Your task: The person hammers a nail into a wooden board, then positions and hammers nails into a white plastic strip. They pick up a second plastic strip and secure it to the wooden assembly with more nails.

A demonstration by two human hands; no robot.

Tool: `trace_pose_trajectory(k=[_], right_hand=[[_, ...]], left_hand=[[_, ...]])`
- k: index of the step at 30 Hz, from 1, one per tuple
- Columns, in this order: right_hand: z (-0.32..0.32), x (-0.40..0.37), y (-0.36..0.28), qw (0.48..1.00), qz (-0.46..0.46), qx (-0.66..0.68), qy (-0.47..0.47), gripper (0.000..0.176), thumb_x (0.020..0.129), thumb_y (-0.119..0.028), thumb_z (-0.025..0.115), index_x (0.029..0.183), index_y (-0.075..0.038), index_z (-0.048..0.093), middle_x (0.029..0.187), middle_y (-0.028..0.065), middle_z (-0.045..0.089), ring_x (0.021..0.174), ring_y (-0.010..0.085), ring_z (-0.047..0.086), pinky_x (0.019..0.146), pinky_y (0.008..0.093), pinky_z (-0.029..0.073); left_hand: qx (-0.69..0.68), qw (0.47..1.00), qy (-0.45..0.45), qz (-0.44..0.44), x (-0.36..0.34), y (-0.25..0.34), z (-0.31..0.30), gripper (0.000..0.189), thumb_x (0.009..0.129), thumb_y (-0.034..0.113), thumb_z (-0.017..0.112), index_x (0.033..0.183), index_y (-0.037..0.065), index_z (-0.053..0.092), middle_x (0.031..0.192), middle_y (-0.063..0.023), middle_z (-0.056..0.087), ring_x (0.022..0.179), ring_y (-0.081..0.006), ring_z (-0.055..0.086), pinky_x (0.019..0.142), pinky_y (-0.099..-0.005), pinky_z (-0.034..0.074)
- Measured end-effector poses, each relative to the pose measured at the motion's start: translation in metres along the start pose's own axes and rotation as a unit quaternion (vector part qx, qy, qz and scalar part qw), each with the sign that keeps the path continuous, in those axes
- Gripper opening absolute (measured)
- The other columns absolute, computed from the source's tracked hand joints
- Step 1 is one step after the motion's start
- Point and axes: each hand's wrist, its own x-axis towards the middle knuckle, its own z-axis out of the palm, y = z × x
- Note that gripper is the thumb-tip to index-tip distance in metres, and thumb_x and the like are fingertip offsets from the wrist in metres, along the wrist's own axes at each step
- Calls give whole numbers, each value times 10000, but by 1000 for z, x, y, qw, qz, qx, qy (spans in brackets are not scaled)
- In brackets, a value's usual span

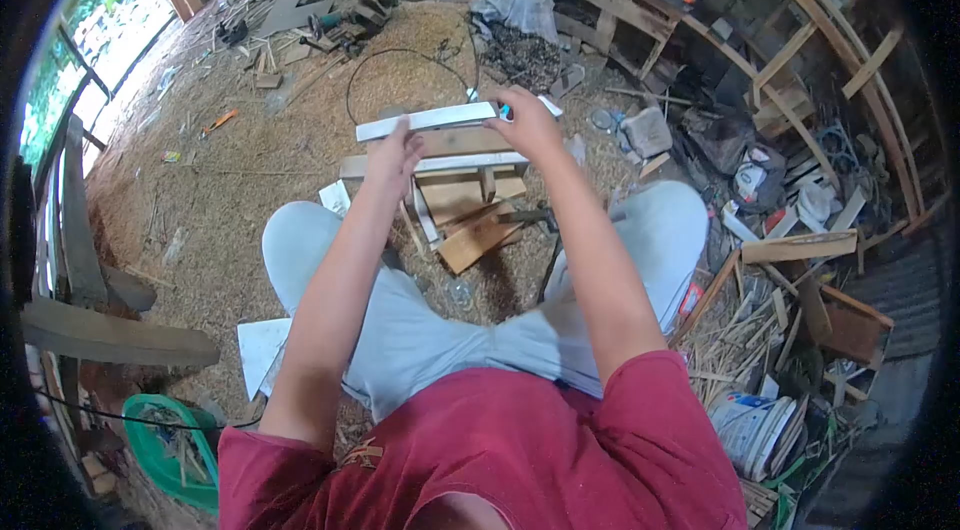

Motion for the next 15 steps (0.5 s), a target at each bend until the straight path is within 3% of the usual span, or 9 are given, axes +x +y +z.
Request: trace_pose_trajectory(k=[2, 5, 8, 11, 12, 15], right_hand=[[11, -5, 17, 999, 31, 3, -43, 425, 796, -193, 865, 1185, -80, 739, 1097, 125, 719, 855, 284, 681, 796, 403, 550], [48, -17, 68, 996, 72, 48, -17, 411, 811, -196, 860, 1184, -74, 738, 1092, 135, 733, 895, 300, 710, 826, 406, 561], [78, -37, 90, 992, 116, 46, 23, 459, 795, -210, 880, 1209, -71, 737, 1047, 152, 754, 926, 285, 733, 838, 395, 576], [106, -55, 110, 982, 175, 47, 57, 485, 795, -189, 866, 1238, -47, 730, 1028, 178, 765, 923, 292, 751, 838, 402, 585], [122, -63, 128, 981, 176, 49, 70, 478, 802, -179, 854, 1241, -36, 728, 1038, 185, 765, 928, 296, 753, 843, 404, 586], [156, -82, 155, 964, 239, 74, 85, 444, 846, -111, 790, 1265, 7, 703, 1100, 182, 772, 949, 261, 761, 842, 387, 589]], left_hand=[[21, 998, 53, 19, 34, -3, -13, 325, 1026, 235, 699, 1150, -54, 618, 1012, -143, 684, 893, -310, 712, 666, -397, 628], [87, 987, 128, 49, 108, -13, -58, 310, 1026, 211, 693, 1150, -61, 610, 1073, -193, 677, 878, -316, 739, 561, -392, 619], [128, 987, 101, -3, 87, -10, -56, 274, 1011, 171, 693, 1129, -64, 615, 1070, -218, 682, 854, -305, 752, 528, -366, 613], [143, 970, 189, 48, 84, -48, -48, 248, 1001, 129, 681, 1159, -55, 628, 1025, -177, 705, 825, -252, 737, 499, -309, 581], [87, 985, 137, 60, 95, -72, -62, 254, 987, 96, 682, 1192, -52, 656, 969, -127, 719, 776, -210, 712, 526, -278, 553], [215, 969, 111, 40, 96, -118, -95, 277, 965, 66, 694, 1216, -49, 698, 973, -98, 731, 755, -179, 689, 574, -268, 536]])
